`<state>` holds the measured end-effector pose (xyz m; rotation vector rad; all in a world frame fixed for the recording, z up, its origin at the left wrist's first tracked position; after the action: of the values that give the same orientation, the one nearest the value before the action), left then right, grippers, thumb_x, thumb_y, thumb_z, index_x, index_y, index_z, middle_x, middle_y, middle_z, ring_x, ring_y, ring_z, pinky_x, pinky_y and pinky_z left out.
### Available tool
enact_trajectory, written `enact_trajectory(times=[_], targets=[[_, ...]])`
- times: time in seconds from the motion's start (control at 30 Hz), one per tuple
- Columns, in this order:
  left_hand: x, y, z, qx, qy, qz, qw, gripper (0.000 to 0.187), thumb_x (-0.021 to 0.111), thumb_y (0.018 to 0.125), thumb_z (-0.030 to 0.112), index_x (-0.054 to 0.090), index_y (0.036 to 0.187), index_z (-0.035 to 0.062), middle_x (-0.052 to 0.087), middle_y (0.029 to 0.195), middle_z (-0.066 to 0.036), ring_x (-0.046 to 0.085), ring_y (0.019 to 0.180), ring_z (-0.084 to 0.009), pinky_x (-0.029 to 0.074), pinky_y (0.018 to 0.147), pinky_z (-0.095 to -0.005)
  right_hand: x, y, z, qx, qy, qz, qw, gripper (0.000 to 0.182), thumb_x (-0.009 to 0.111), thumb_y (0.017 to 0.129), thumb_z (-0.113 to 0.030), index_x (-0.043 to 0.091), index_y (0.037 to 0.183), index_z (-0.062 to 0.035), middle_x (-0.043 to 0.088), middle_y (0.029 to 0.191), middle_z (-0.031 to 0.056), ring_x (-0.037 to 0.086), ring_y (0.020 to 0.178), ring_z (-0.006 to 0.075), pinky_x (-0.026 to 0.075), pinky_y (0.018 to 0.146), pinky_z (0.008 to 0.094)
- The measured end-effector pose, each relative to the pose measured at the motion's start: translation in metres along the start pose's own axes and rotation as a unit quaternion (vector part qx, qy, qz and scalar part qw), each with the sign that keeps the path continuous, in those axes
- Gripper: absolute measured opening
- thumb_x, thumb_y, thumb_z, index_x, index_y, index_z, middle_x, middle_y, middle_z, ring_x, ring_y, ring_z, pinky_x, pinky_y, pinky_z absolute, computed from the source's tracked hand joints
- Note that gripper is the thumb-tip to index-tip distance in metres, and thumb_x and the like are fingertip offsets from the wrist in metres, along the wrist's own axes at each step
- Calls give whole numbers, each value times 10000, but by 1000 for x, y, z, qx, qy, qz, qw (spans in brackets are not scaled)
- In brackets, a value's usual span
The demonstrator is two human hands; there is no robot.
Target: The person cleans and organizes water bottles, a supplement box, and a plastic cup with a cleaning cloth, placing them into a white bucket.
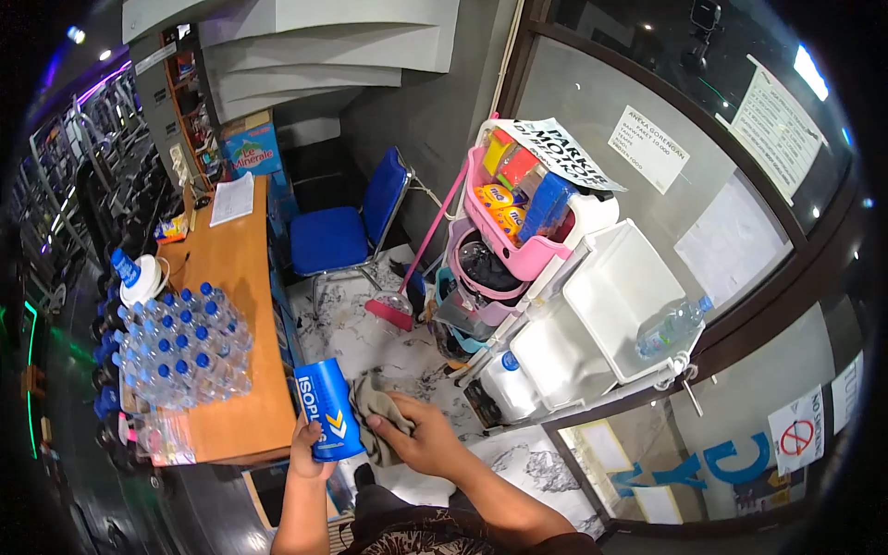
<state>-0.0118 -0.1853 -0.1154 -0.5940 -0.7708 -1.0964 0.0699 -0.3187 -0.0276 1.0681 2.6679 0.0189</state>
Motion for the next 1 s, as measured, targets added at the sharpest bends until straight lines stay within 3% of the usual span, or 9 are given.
enact_trajectory(times=[0.03, 0.13, 0.3, 0.4, 0.57, 0.67, 0.77, 0.9, 1.0], targets=[[-1, -4, -21, 3, 1, 26, 1000, 740, 754, 787, 223, 411, 1401, -8, 612, 1248, -137, 628, 1118, -269, 516, 964, -385, -14, -10, 10, -36, -29, -2, 999, 248, 662, 948, -178, 671, 1101, 16, 687, 1066, 123, 638, 969, 169, 493, 846, 312], [-9, -14, -98, 14, -28, 61, 998, 685, 688, 855, 397, 465, 1370, 5, 610, 1277, -145, 607, 1159, -295, 471, 1021, -448, -61, -40, 62, 99, 15, -69, 993, 262, 673, 946, -200, 674, 1094, 15, 684, 1016, 90, 613, 914, 128, 497, 812, 303], [-13, -37, -213, -100, -23, 106, 989, 605, 653, 849, 283, 476, 1350, -7, 625, 1231, -121, 620, 1113, -253, 476, 1002, -393, -112, -69, 144, 187, 91, 66, 976, 281, 651, 968, -273, 686, 1029, -1, 623, 753, -29, 516, 696, 41, 440, 606, 235], [-10, -40, -222, -78, -44, 139, 986, 605, 625, 831, 244, 462, 1351, -20, 613, 1226, -131, 607, 1124, -246, 473, 998, -371, -103, -84, 169, 279, 51, -37, 958, 254, 661, 964, -245, 698, 1064, -15, 643, 799, -22, 533, 735, 33, 459, 647, 223], [-39, -40, -223, -89, -53, 139, 985, 679, 697, 796, 307, 463, 1338, -27, 623, 1215, -138, 633, 1087, -252, 502, 972, -390, -103, -98, 190, 276, 50, -164, 946, 297, 669, 955, -249, 694, 1124, -7, 711, 879, 45, 583, 808, 75, 497, 744, 264], [-58, -22, -222, -77, 20, 127, 989, 599, 693, 798, 201, 489, 1320, -10, 627, 1217, -127, 623, 1116, -252, 483, 998, -404, -122, -113, 219, 348, 68, -56, 933, 294, 673, 952, -242, 694, 1114, 3, 708, 894, 43, 589, 813, 82, 498, 744, 264], [-85, -1, -245, -73, 90, 106, 988, 544, 685, 789, -4, 508, 1303, 15, 621, 1230, -99, 594, 1162, -234, 447, 1035, -398, -147, -118, 234, 310, 64, 64, 946, 253, 668, 952, -195, 689, 1089, 17, 701, 903, 34, 595, 819, 78, 499, 738, 254], [-92, 58, -289, -40, 229, 87, 969, 616, 772, 748, -74, 508, 1290, 52, 607, 1234, -69, 580, 1154, -186, 435, 1033, -369, -188, -127, 257, 264, 94, 187, 941, 245, 648, 960, -168, 674, 1075, 46, 694, 911, 42, 603, 820, 90, 499, 741, 259], [-94, 94, -345, -42, 388, 71, 918, 597, 815, 756, 7, 507, 1267, 34, 602, 1223, -94, 587, 1133, -201, 478, 969, -357, -209, -132, 285, 254, 105, 219, 936, 251, 649, 959, -177, 675, 1059, 52, 691, 931, 52, 609, 833, 106, 500, 764, 272]])
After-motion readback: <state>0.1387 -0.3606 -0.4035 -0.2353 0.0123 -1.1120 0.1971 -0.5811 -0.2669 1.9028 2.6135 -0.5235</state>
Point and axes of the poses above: each hand's wrist, its own y-axis towards the middle knuckle, its own x-axis out of the palm, z = x × y, the point moved 9 cm from there along y, towards the middle knuckle
